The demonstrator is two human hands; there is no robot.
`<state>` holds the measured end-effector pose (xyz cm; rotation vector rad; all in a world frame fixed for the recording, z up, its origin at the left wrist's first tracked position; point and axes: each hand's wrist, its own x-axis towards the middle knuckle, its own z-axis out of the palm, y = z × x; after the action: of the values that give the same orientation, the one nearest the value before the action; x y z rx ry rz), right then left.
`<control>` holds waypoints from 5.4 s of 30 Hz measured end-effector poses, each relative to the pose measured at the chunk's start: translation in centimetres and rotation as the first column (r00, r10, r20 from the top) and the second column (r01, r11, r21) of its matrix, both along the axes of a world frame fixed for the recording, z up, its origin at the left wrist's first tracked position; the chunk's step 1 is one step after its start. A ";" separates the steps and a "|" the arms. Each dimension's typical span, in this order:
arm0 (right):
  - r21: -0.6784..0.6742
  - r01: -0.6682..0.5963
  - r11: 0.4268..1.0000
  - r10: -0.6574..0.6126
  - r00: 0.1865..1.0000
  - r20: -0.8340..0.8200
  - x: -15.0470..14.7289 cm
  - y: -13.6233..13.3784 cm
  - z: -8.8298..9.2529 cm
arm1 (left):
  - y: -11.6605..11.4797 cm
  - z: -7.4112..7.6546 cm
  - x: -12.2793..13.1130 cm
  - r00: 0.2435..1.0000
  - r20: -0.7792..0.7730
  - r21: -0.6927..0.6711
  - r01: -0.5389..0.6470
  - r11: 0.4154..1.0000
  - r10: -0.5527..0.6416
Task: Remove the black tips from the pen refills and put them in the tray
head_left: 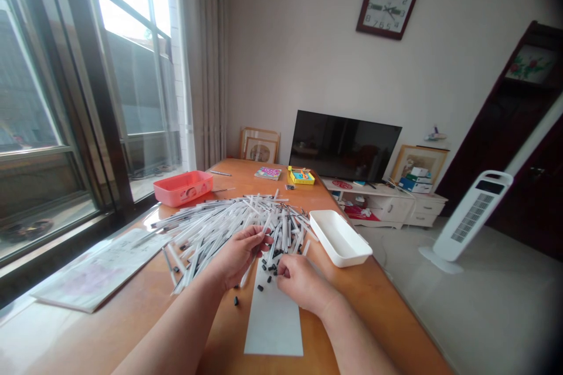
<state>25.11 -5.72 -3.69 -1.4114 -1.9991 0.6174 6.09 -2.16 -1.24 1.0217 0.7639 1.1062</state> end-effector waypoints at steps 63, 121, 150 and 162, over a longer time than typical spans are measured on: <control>-0.083 -0.018 0.996 -0.044 0.731 -0.681 3.1 0.1 3.7 | -1.8 0.3 0.7 0.904 -0.261 0.064 0.366 0.928 -0.338; -0.086 0.096 0.992 -0.128 0.664 -0.737 2.0 0.7 2.6 | -2.6 0.8 1.9 0.886 -0.381 0.103 0.326 0.940 -0.266; -0.135 0.148 0.980 -0.193 0.509 -0.839 1.2 2.0 1.3 | -1.0 -1.4 2.5 0.889 -0.455 0.306 0.208 0.929 -0.049; -0.135 0.162 0.978 -0.193 0.433 -0.880 1.2 1.9 2.0 | -1.5 -0.8 2.4 0.820 -0.556 0.165 0.271 0.949 -0.137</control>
<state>26.28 -3.82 -1.69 -0.9312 -0.9491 1.0259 8.53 -3.70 -1.99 1.6231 0.9523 0.7278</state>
